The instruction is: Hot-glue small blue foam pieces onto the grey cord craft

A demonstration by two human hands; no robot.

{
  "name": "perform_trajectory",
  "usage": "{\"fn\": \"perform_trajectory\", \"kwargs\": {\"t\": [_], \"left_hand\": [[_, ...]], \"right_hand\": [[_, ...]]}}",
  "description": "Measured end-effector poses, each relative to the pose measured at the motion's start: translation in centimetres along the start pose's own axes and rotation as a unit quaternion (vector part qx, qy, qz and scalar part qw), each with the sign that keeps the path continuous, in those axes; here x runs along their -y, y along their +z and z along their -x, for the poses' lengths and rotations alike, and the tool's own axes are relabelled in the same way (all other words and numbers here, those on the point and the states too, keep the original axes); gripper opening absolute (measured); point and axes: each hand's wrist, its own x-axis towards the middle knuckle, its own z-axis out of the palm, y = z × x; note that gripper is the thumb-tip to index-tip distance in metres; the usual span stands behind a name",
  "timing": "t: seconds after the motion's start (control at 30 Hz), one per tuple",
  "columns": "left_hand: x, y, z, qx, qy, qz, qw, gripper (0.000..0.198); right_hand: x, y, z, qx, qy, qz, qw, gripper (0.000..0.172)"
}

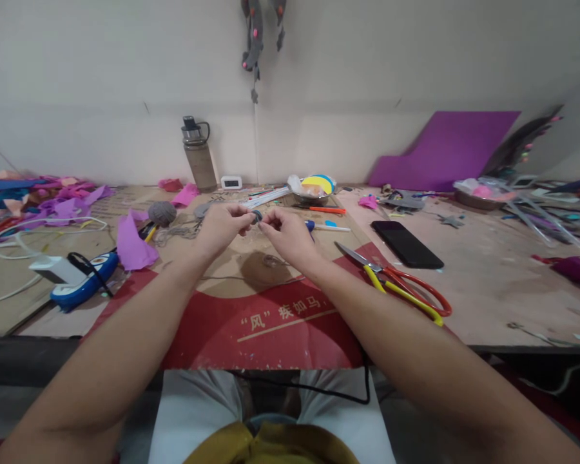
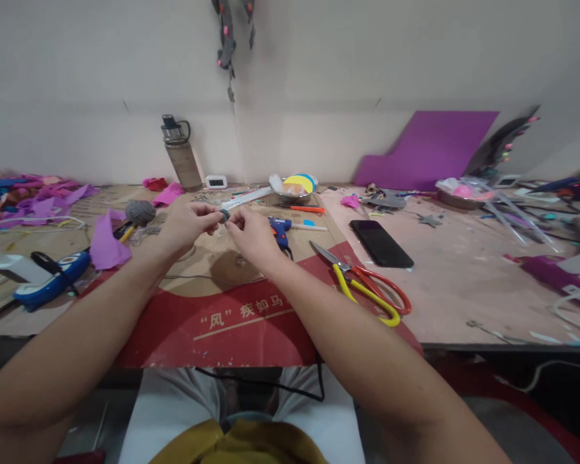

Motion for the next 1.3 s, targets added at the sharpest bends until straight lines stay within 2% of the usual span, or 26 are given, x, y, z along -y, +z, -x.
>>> {"fn": "perform_trajectory", "kwargs": {"t": [0.2, 0.3, 0.43, 0.57, 0.73, 0.93, 1.1, 1.3], "left_hand": [[-0.3, 0.6, 0.2, 0.006, -0.027, 0.146, 0.989, 0.01], [-0.7, 0.8, 0.5, 0.005, -0.035, 0.175, 0.984, 0.008], [-1.0, 0.9, 0.7, 0.021, -0.03, 0.19, 0.981, 0.009], [-1.2, 0.9, 0.8, 0.046, -0.048, 0.211, 0.975, 0.009], [-1.4, 0.7, 0.9, 0.064, -0.119, 0.22, 0.966, 0.01], [-1.6, 0.4, 0.7, 0.092, -0.158, 0.257, 0.949, 0.009], [-1.4, 0.3, 0.7, 0.087, -0.112, 0.235, 0.962, 0.014], [-0.9, 0.7, 0.7, 0.03, -0.002, 0.089, 0.996, 0.009]], "right_hand": [[-0.1, 0.2, -0.2, -0.033, 0.072, -0.09, 0.993, 0.016], [-0.4, 0.4, -0.3, -0.042, 0.085, -0.124, 0.988, 0.022], [-0.7, 0.6, -0.4, -0.064, 0.121, -0.159, 0.978, 0.021], [-0.8, 0.5, -0.5, -0.042, 0.104, -0.194, 0.975, 0.018], [-0.6, 0.3, -0.5, -0.052, 0.1, -0.167, 0.98, 0.014], [-0.5, 0.2, -0.5, -0.04, 0.088, -0.174, 0.98, 0.014], [-0.3, -0.2, -0.4, -0.044, 0.094, -0.153, 0.983, 0.015], [0.0, -0.3, -0.3, -0.032, 0.09, -0.107, 0.99, 0.014]]}}
